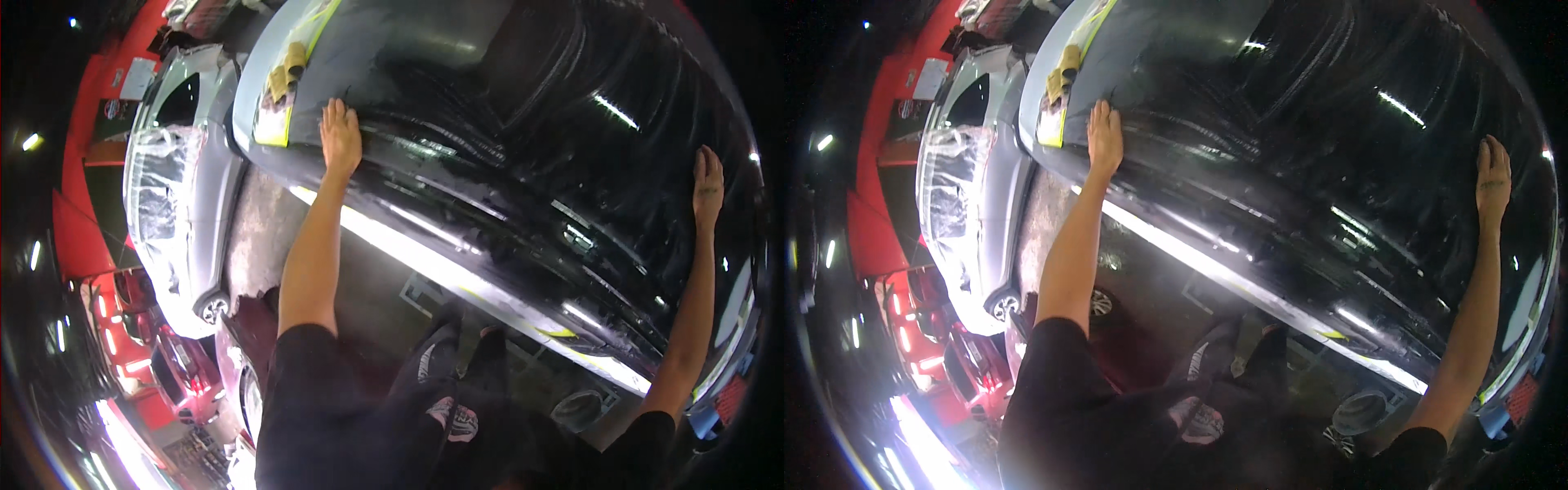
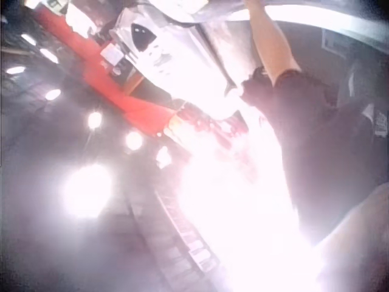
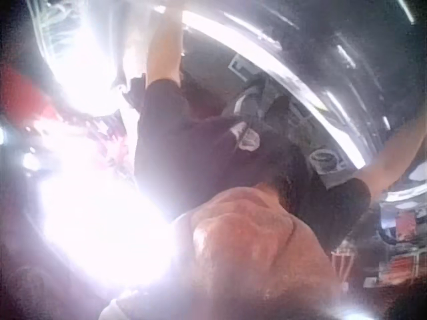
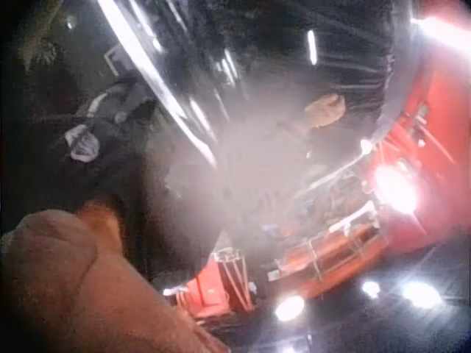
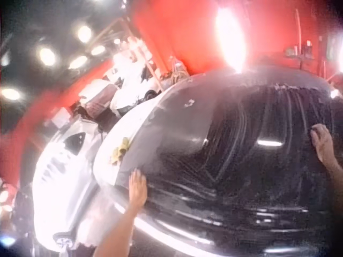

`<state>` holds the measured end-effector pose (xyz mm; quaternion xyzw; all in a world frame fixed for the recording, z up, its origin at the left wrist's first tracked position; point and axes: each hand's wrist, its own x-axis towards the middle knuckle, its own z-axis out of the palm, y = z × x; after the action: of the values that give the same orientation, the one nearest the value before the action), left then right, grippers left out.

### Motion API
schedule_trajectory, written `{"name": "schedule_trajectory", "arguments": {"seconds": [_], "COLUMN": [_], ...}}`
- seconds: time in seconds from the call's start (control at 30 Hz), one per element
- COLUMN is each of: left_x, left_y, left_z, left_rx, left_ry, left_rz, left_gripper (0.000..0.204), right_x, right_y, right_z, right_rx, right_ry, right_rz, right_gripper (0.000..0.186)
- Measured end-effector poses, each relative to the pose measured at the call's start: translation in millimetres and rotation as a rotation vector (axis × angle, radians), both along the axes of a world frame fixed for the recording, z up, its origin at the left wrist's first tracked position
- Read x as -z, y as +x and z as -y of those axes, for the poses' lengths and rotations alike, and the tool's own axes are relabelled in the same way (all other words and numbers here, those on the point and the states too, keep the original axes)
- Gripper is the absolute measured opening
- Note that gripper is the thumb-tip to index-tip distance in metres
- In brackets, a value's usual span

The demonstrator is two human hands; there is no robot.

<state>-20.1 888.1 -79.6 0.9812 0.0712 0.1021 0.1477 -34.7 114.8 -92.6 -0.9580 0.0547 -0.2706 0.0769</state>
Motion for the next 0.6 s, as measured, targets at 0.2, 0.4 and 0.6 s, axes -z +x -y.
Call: {"name": "schedule_trajectory", "arguments": {"seconds": [0.2,0.4,0.6], "left_x": [-9,45,61], "left_y": [-110,-43,30], "left_z": [189,22,-95], "left_rx": [0.251,0.168,-0.284], "left_ry": [-0.045,0.205,0.09], "left_rz": [-0.042,0.206,0.032], "left_gripper": [0.069,0.057,0.063], "right_x": [9,-24,-18], "right_y": [-25,-60,-49], "right_z": [11,-158,-163], "right_rx": [0.05,-0.135,-0.092], "right_ry": [-0.196,-0.011,-0.038], "right_rz": [0.006,0.023,-0.014], "right_gripper": [0.039,0.039,0.038]}}
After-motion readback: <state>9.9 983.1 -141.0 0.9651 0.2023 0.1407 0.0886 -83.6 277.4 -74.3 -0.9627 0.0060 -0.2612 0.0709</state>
